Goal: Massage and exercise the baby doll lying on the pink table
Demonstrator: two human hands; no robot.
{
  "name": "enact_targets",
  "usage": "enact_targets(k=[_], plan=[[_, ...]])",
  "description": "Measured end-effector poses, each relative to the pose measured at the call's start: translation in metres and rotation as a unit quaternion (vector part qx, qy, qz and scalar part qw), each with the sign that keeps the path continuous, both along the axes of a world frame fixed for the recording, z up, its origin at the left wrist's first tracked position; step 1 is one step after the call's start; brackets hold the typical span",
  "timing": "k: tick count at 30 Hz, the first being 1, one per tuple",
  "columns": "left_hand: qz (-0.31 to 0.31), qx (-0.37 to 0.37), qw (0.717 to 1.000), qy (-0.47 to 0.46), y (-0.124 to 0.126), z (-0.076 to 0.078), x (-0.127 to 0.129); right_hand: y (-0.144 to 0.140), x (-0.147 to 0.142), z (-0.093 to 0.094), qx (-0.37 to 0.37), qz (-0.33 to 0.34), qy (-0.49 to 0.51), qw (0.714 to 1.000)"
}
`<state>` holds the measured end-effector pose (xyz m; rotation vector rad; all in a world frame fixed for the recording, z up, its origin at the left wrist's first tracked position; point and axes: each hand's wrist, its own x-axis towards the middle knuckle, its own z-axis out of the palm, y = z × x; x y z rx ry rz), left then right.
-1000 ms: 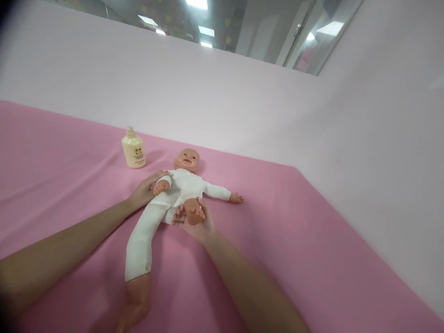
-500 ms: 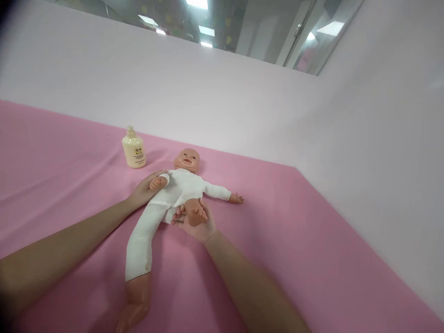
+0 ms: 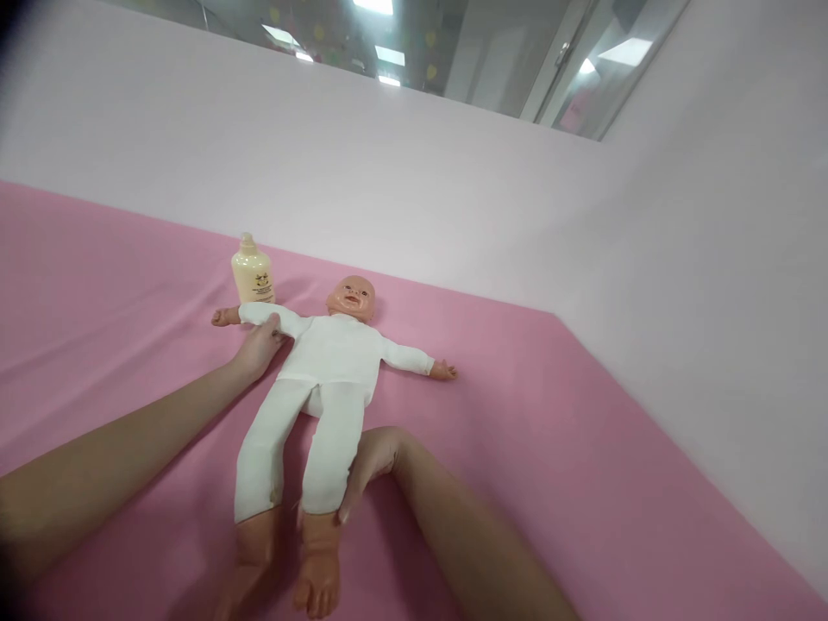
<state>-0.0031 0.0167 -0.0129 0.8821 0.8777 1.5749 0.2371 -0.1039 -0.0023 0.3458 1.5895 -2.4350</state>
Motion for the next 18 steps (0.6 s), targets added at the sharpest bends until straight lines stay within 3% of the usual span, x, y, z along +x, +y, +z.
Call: enact_targets(k=[3, 11, 16, 18], plan=[[0.001, -0.009, 1.000, -0.019, -0.001, 0.003, 0.002, 0.000, 0.003, 0.005, -0.014, 0.060, -0.018, 0.998], [0.001, -0.018, 1.000, -0.021, -0.010, 0.014, 0.005, -0.001, 0.002, 0.006, -0.010, 0.049, -0.038, 0.998], [0.001, -0.017, 1.000, -0.016, -0.006, 0.008, 0.003, 0.005, 0.001, -0.003, 0.006, 0.075, 0.017, 0.997], [0.006, -0.010, 1.000, -0.009, -0.004, 0.004, 0.002, 0.008, -0.003, -0.008, 0.011, 0.047, 0.070, 0.996]])
